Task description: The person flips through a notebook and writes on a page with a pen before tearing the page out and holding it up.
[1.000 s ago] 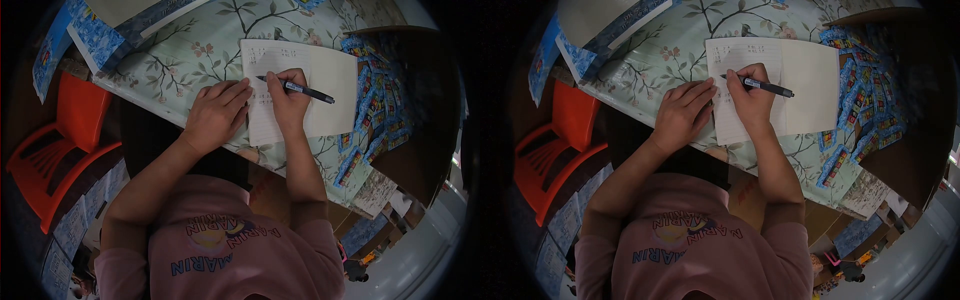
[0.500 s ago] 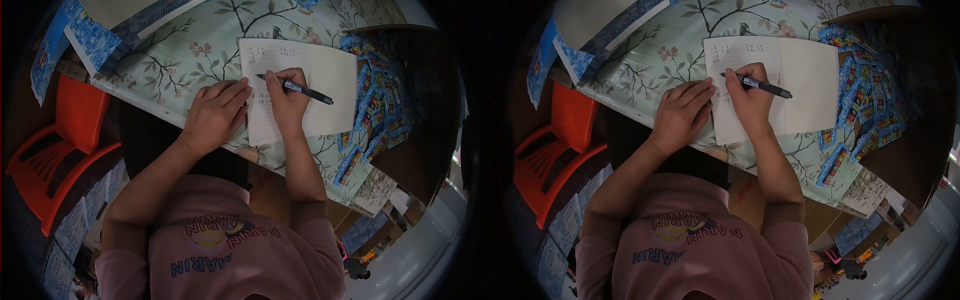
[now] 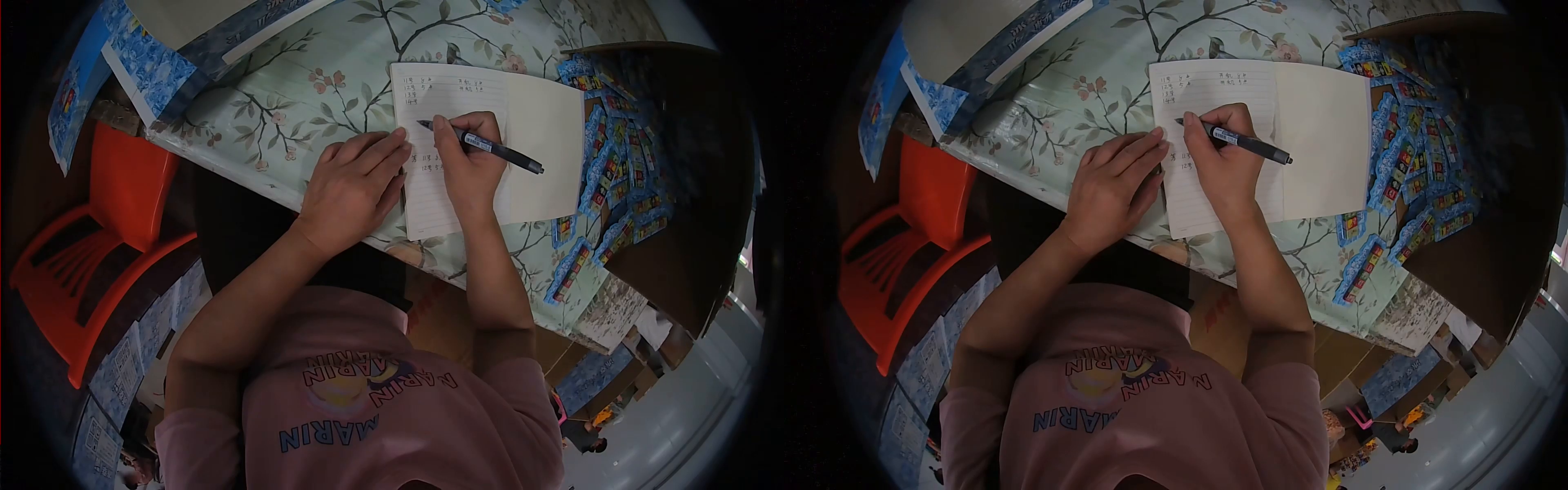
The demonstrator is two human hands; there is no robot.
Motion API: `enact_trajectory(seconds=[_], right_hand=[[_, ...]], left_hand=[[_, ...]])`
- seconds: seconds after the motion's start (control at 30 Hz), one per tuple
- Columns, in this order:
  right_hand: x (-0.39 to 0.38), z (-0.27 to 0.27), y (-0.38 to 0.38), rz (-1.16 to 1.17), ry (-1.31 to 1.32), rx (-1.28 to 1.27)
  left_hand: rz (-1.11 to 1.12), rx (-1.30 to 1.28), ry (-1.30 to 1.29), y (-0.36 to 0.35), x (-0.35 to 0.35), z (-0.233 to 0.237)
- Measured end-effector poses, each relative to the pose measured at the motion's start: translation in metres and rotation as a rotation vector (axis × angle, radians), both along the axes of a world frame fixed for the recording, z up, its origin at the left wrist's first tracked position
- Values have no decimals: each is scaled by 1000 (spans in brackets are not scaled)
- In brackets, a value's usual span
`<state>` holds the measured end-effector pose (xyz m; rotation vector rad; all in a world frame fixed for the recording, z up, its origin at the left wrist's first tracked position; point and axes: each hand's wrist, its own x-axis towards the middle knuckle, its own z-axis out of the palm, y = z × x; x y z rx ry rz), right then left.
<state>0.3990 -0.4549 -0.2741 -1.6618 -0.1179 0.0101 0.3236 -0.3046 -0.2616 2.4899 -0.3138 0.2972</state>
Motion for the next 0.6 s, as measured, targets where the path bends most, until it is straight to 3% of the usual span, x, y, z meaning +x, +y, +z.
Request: enact_trajectory(seconds=[0.6], right_hand=[[-1, 4, -4, -77, -43, 51]], left_hand=[[-3, 7, 30, 2, -1, 0]])
